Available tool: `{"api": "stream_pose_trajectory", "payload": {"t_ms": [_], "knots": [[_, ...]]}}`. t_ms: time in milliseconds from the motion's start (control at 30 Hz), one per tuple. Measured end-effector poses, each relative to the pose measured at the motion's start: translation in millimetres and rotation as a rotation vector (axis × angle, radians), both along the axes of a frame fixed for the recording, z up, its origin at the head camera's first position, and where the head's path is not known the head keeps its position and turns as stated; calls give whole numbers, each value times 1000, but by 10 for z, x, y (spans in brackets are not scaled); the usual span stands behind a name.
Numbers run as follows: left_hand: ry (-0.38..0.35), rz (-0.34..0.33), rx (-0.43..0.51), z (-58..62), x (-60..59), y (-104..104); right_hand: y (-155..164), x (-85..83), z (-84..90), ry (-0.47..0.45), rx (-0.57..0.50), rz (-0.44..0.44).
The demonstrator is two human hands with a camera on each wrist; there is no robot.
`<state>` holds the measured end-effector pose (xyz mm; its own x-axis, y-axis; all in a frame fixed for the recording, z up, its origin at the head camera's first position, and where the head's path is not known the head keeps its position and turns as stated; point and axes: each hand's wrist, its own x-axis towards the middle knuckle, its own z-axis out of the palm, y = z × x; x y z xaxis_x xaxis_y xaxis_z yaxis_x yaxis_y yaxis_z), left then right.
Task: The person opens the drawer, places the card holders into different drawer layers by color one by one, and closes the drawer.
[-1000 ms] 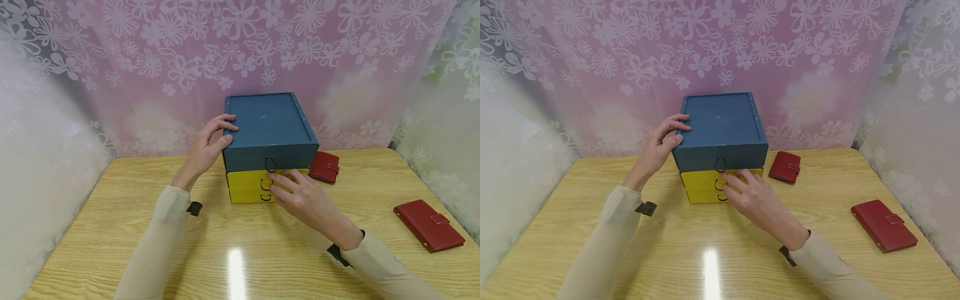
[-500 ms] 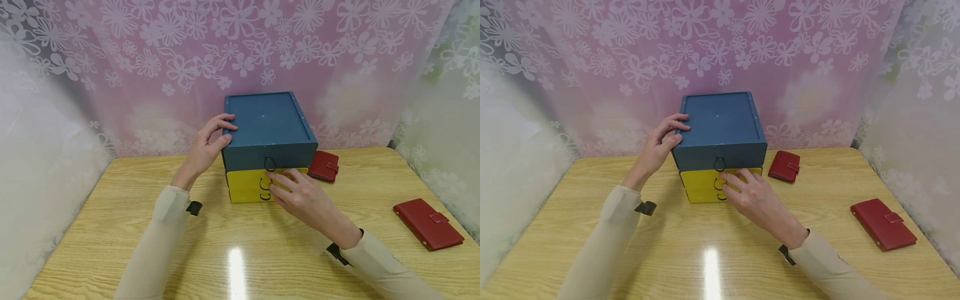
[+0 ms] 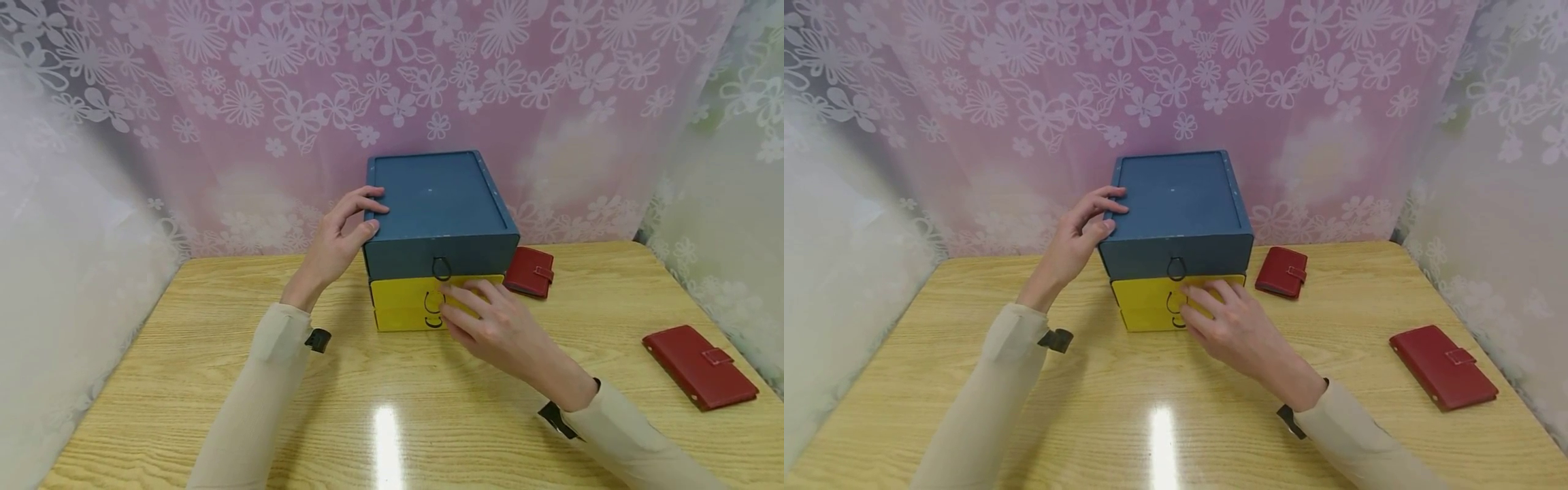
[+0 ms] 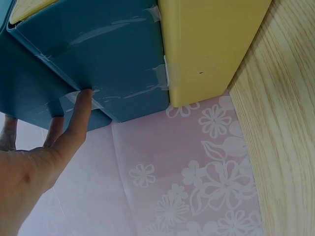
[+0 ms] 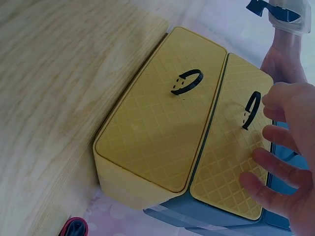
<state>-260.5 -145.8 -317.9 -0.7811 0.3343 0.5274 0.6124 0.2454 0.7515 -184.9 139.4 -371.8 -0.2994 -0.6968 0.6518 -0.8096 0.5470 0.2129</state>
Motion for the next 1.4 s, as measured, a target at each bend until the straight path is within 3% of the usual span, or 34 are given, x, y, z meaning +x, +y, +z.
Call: {"api": "stream_pose_trajectory", "payload": {"t_ms": [267, 533, 767, 1400], "knots": [[1, -3, 2, 0, -2, 2, 64, 47, -67, 73, -2, 28], [-2, 0, 5, -4, -5, 3, 118, 54, -180, 64, 111, -6], [2, -1, 0, -10, 1, 4, 118, -21, -318, 116, 192, -10], [-4, -11, 13, -11, -7, 5, -51, -30, -357, 88, 325, -190]]}}
